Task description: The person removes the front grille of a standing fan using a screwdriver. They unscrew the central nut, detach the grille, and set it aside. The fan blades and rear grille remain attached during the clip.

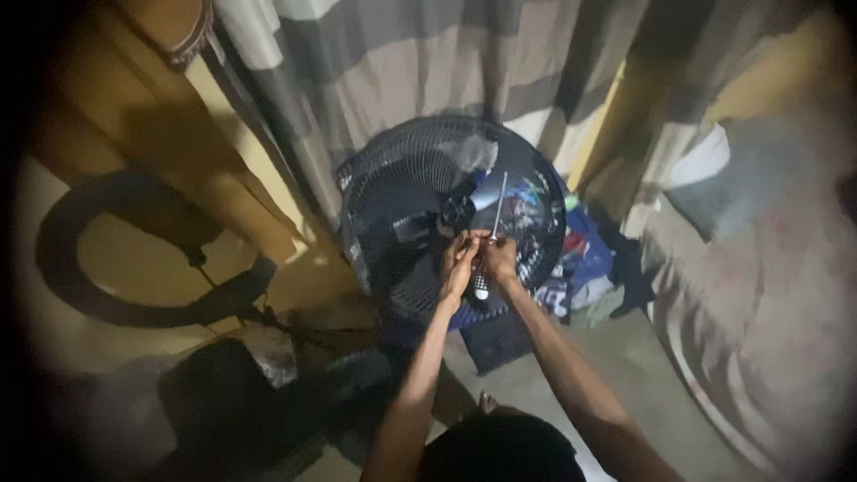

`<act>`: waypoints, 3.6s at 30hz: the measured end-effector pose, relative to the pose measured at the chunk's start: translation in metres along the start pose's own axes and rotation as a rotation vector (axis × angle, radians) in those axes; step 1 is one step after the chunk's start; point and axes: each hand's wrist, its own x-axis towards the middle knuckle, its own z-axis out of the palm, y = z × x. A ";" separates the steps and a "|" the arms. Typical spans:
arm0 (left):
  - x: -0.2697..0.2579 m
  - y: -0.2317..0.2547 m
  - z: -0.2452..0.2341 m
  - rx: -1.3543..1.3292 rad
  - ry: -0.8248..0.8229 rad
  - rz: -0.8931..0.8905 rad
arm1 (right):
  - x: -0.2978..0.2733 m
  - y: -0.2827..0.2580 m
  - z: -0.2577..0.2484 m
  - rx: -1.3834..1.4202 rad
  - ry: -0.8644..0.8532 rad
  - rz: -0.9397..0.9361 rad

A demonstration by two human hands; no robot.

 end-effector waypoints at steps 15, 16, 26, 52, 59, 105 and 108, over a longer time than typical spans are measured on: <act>0.070 -0.028 -0.007 0.206 0.151 0.004 | 0.068 0.016 0.012 -0.328 0.012 -0.232; 0.067 -0.029 -0.009 0.148 0.165 -0.052 | 0.062 0.011 0.013 -0.210 -0.018 -0.161; -0.040 -0.025 -0.026 0.080 0.125 -0.081 | -0.082 -0.010 0.005 -0.137 -0.102 0.246; -0.459 0.010 -0.337 0.004 0.504 -0.060 | -0.494 0.080 0.137 -0.377 -0.637 0.330; -0.418 -0.069 -0.361 -0.726 0.380 0.028 | -0.482 0.130 0.148 -0.624 -0.926 0.226; -0.396 -0.094 -0.357 -0.174 0.666 0.013 | -0.489 0.095 0.188 -0.538 -0.883 0.278; -0.394 -0.096 -0.358 -0.187 0.662 0.037 | -0.487 0.099 0.189 -0.470 -0.901 0.276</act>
